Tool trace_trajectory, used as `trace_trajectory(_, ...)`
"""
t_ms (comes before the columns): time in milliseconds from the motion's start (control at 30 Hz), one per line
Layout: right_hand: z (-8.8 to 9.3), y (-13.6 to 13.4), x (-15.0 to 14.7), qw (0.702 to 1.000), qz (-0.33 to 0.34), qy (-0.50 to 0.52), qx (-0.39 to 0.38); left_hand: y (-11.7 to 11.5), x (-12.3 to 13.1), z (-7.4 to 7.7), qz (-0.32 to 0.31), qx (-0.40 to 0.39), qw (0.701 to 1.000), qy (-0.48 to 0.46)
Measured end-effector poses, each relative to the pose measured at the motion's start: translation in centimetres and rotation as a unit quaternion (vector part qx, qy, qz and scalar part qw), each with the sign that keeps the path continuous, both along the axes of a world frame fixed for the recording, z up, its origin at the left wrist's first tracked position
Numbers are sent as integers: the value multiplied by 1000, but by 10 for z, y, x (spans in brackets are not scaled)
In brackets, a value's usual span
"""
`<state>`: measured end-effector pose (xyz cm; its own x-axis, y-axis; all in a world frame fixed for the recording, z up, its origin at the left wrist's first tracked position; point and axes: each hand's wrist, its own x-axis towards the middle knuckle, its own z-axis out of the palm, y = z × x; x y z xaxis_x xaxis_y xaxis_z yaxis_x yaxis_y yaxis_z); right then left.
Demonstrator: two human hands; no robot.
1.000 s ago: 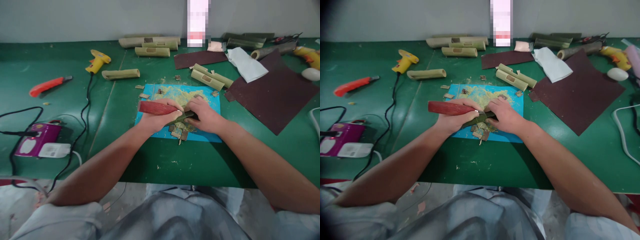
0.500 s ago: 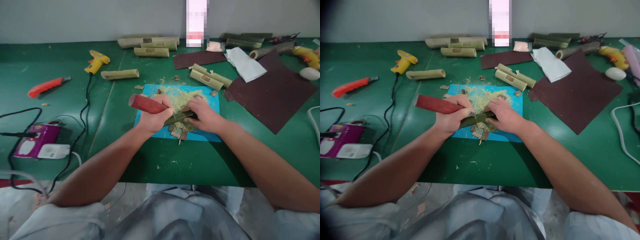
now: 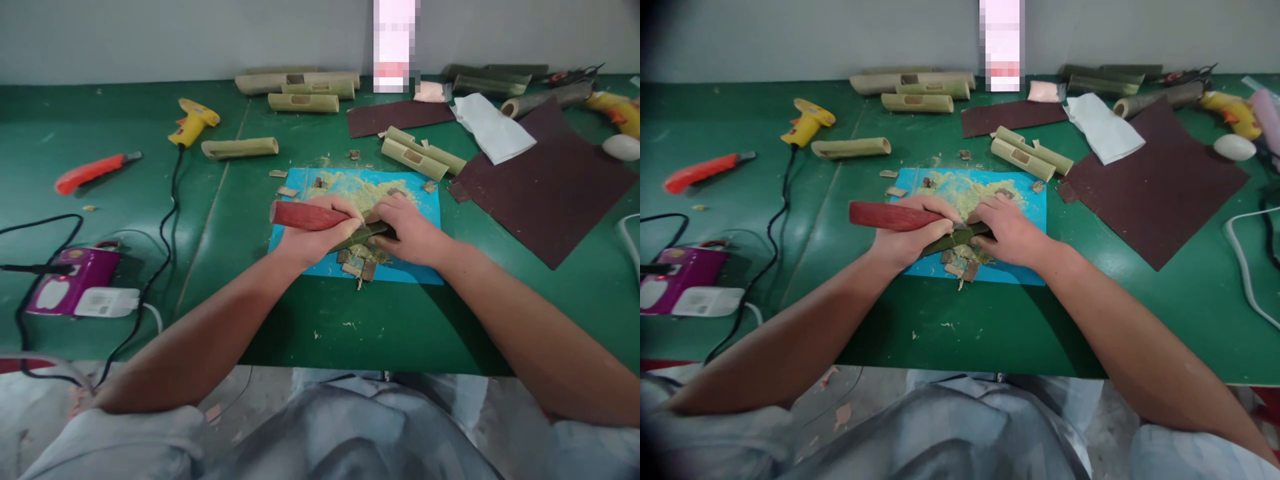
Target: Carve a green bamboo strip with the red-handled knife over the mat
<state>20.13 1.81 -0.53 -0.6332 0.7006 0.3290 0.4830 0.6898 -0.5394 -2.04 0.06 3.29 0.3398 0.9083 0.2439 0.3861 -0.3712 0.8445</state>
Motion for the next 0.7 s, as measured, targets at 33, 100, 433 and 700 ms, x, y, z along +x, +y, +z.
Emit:
trace_trajectory(33, 0, 0, 0, 1000, 0, 0, -1, -1, 0, 1, 1, 1, 1000, 2)
trace_trajectory(100, 0, 0, 0, 1000, 2, 1, -2, -2, 1, 2, 0, -6, 1000, 6)
trace_trajectory(433, -3, 1, 1, 1000, 8, 1, 1, 2, 2, -1, -27, 9, 999, -33)
trace_trajectory(700, -2, 2, 1, 1000, 16, 10, -1, 8, 2, -6, 1, 44, 998, -51)
